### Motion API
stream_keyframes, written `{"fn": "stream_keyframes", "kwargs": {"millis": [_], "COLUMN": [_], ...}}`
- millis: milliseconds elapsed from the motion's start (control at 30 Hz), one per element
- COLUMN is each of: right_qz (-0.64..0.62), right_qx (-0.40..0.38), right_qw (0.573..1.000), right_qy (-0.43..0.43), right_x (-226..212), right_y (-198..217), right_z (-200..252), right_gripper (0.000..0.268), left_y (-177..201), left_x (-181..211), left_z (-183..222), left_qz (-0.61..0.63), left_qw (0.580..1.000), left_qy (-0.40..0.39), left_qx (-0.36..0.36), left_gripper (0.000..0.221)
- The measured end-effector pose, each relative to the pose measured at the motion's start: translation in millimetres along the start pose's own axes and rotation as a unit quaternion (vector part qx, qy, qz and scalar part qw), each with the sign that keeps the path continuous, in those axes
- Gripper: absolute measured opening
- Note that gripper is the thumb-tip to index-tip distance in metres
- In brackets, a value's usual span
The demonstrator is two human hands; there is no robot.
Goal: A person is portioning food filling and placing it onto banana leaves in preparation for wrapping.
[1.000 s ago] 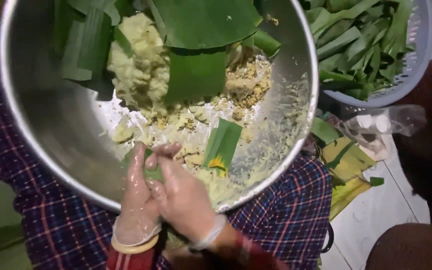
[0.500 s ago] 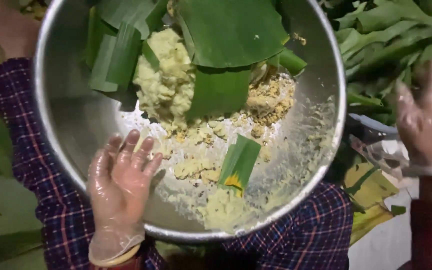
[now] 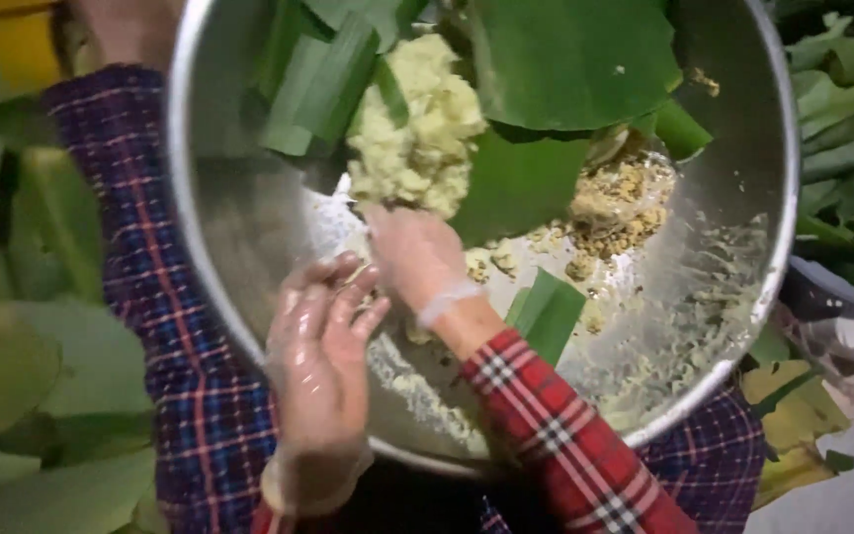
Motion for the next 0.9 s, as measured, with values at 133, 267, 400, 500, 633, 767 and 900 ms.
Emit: {"fn": "stream_keyframes", "kwargs": {"millis": [133, 267, 400, 500, 633, 767, 900], "right_qz": [-0.017, -0.079, -0.097, -0.094, -0.082, -0.064, -0.024], "right_qx": [-0.142, -0.382, -0.386, -0.384, -0.049, -0.014, -0.183], "right_qw": [0.989, 0.919, 0.916, 0.917, 0.981, 0.993, 0.979], "right_qy": [-0.024, -0.059, 0.045, 0.050, 0.169, 0.101, 0.081], "right_x": [9, 44, 47, 21, -34, -44, -13], "right_y": [-11, -20, -2, 14, 49, -17, -53], "right_z": [55, 138, 153, 112, 7, -29, 0], "right_gripper": [0.030, 0.039, 0.030, 0.039, 0.048, 0.015, 0.021], "left_y": [-1, 2, 5, 6, -6, 4, -5], "left_x": [2, 1, 10, 15, 20, 9, 16], "left_z": [4, 5, 8, 6, 7, 0, 0], "left_qz": [-0.019, -0.017, 0.015, 0.025, 0.071, 0.068, 0.063], "left_qw": [0.998, 0.998, 0.994, 0.992, 0.992, 0.991, 0.995], "left_qy": [0.033, -0.057, -0.107, -0.120, -0.102, -0.114, -0.074], "left_qx": [0.045, 0.022, 0.017, 0.026, -0.013, -0.015, 0.022], "left_gripper": [0.022, 0.025, 0.026, 0.028, 0.022, 0.022, 0.027]}}
Point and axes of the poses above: each hand's wrist, its own z-axis away from the middle knuckle, its own y-axis out of the back of the hand, x = y × z, the point moved 9 cm from there along -z, towards the middle knuckle, and after that the axes turned 15 degrees about -y, right-handed, at the moved point
